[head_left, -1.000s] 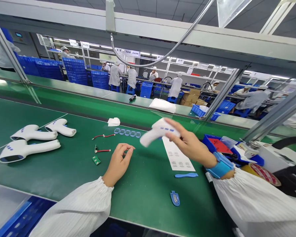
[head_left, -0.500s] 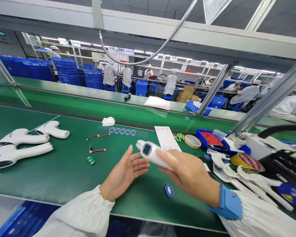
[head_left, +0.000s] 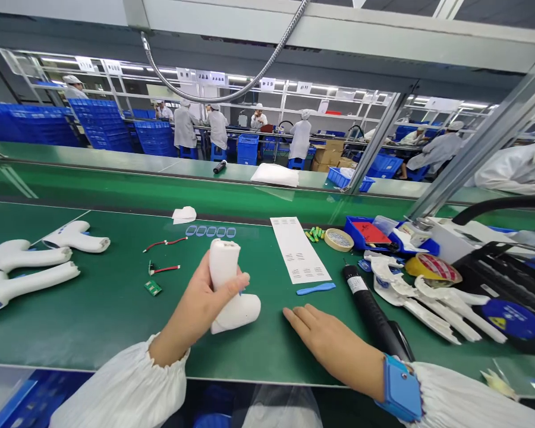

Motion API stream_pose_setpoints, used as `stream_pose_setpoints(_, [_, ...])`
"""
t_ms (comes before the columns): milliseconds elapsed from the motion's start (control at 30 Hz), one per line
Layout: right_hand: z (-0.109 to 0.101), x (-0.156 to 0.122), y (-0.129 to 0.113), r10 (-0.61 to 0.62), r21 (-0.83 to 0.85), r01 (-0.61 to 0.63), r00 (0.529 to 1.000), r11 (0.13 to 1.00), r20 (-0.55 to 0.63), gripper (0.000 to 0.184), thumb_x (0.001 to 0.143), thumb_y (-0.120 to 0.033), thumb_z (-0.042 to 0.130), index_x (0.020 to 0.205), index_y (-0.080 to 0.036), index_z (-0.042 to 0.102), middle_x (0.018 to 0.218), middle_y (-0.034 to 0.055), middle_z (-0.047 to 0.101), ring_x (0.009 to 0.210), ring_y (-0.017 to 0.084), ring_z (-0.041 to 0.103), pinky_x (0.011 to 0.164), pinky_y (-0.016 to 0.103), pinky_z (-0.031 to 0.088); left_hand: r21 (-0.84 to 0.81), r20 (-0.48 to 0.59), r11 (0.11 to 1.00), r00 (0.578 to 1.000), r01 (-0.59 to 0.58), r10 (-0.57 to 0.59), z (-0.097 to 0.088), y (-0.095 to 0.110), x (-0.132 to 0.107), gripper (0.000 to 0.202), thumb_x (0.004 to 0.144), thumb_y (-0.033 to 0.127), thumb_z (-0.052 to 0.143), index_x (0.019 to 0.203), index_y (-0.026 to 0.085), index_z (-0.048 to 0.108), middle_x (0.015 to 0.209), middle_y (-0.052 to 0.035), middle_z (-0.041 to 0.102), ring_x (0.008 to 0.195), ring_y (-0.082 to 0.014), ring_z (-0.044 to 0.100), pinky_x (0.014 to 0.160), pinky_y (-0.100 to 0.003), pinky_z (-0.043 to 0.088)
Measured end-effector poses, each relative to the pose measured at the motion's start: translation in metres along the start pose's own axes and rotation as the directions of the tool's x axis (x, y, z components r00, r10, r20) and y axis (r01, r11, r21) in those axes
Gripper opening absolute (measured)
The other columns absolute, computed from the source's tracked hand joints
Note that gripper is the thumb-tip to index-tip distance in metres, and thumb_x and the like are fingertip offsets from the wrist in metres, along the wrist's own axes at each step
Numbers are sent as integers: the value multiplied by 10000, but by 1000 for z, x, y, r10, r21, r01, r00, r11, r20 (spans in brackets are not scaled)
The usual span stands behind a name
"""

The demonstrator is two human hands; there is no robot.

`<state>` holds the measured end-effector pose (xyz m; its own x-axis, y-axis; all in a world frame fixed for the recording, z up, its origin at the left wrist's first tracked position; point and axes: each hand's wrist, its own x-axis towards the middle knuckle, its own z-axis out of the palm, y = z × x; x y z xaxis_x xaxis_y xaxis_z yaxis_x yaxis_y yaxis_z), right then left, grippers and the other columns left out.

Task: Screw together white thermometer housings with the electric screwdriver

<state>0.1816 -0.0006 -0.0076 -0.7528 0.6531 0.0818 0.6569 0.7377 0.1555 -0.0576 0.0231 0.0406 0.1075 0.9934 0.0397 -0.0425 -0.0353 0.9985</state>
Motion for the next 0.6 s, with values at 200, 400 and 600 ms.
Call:
stream_pose_setpoints(200, [-39, 9, 12, 410, 729, -190, 902, 657, -135, 249, 917, -180, 401, 1140, -187, 511, 938, 71, 643, 803, 190, 622, 698, 327, 540, 238, 229, 963, 971, -128, 72, 14, -6, -2, 207, 835, 369, 573, 946, 230, 467, 779, 43, 485, 681, -109, 454, 627, -212, 400])
stream_pose_setpoints(400, [-98, 24, 11, 381, 1000, -18, 924, 22, 8, 94, 843, -250, 608, 924, -216, 640, 796, -20, 618, 699, 84, 561, 642, 172, 470, 298, 398, 913, 906, -278, 145, 20, -10, -2, 143, 799, 239, 591, 914, 218, 509, 741, 49, 513, 631, -101, 432, 573, -207, 349])
stream_pose_setpoints(600, [-92, 36, 9, 330, 991, -67, 939, -115, 101, 149, 815, -265, 639, 912, -152, 654, 751, -2, 611, 619, 77, 518, 598, 195, 444, 319, 445, 899, 885, -302, 139, 20, -7, -4, 134, 787, 235, 594, 903, 210, 532, 775, 31, 583, 643, -114, 481, 582, -213, 361])
